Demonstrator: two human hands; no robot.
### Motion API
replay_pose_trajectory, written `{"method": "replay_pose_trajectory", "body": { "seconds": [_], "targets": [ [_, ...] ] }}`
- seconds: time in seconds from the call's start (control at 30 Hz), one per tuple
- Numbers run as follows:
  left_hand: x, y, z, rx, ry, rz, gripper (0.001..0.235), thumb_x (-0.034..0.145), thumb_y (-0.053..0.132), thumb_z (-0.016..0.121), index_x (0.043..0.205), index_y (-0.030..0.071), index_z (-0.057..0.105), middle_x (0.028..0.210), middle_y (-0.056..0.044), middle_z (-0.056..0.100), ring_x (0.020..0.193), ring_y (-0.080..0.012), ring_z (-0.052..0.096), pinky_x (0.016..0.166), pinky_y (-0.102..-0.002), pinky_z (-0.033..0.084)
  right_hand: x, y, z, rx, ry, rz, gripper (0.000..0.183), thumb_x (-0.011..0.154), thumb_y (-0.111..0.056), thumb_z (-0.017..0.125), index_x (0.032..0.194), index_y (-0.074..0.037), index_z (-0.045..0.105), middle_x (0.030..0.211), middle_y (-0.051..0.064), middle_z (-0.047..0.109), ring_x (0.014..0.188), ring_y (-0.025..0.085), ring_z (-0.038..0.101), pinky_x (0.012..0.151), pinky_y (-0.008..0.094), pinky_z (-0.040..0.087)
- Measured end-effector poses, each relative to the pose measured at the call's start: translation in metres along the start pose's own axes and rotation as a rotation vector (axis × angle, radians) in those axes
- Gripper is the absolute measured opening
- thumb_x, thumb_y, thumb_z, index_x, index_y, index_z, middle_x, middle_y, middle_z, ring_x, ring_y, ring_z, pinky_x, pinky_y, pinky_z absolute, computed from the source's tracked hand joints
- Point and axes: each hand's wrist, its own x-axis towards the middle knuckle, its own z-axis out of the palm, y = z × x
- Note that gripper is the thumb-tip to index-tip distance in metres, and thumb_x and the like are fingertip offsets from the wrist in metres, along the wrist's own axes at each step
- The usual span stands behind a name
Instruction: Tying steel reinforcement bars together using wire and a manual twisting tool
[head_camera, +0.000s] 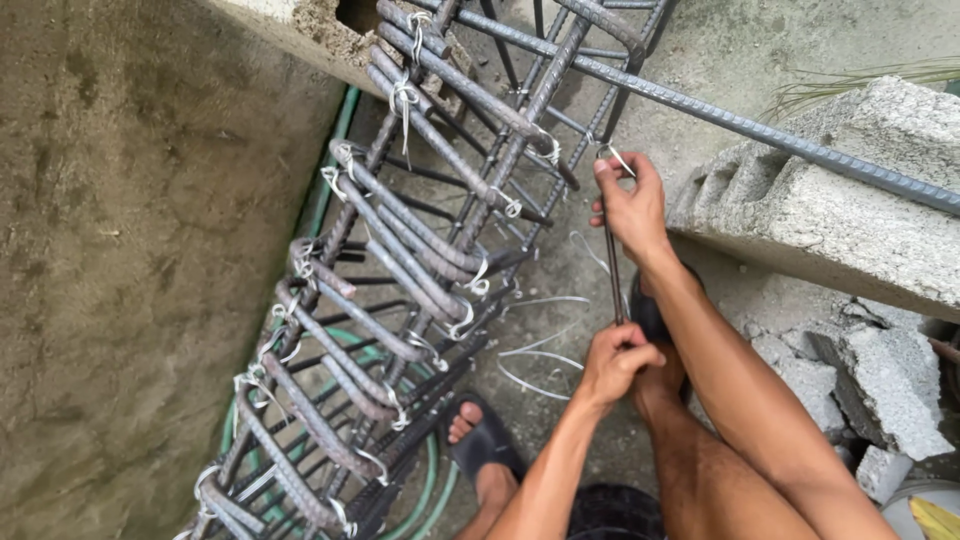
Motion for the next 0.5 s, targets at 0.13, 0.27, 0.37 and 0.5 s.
{"method": "replay_pose_trajectory", "body": {
  "seconds": [0.13, 0.27, 0.37, 0.5],
  "targets": [
    [-0.011, 0.043, 0.008, -0.272, -0.061, -0.043, 0.016, 0.063, 0.024, 0.072, 0.064, 0.013, 0.060, 0.065, 0.001, 0.050, 0.068, -0.0112, 0.048, 0.065, -0.024, 0.036, 0.003, 0.004, -0.003, -0.157, 0.011, -0.149, 0.025, 0.103, -0.018, 0.070, 0.111, 0.003, 0.058, 0.095, 0.017, 0.055, 0.053, 0.027, 0.068, 0.037, 0.032, 0.060],
    [-0.015, 0.046, 0.016, -0.563, -0.156, 0.002, 0.014, 0.064, 0.018, 0.067, 0.069, 0.012, 0.056, 0.077, 0.002, 0.043, 0.077, -0.0111, 0.044, 0.071, -0.024, 0.036, 0.014, 0.023, -0.002, -0.426, 0.111, -0.419, 0.022, 0.099, -0.015, 0.075, 0.107, 0.001, 0.063, 0.084, 0.020, 0.062, 0.081, 0.039, 0.070, 0.060, 0.039, 0.058],
    [-0.029, 0.053, 0.027, -0.247, 0.004, 0.178, 0.015, 0.081, 0.020, 0.068, 0.088, 0.010, 0.059, 0.089, -0.005, 0.047, 0.087, -0.0190, 0.051, 0.079, -0.029, 0.040, 0.012, 0.021, 0.001, -0.430, 0.131, -0.412, 0.023, 0.099, -0.018, 0.074, 0.109, -0.001, 0.063, 0.085, 0.020, 0.065, 0.083, 0.037, 0.070, 0.062, 0.041, 0.058],
    [-0.063, 0.084, 0.046, 0.256, 0.327, 0.371, 0.049, 0.098, 0.019, 0.059, 0.138, -0.002, 0.039, 0.127, -0.022, 0.056, 0.113, -0.0331, 0.059, 0.101, -0.042, 0.047, 0.001, 0.011, 0.001, -0.376, 0.117, -0.413, 0.020, 0.098, -0.013, 0.069, 0.109, 0.000, 0.058, 0.093, 0.007, 0.065, 0.081, 0.017, 0.060, 0.068, 0.031, 0.051]
  ]
}}
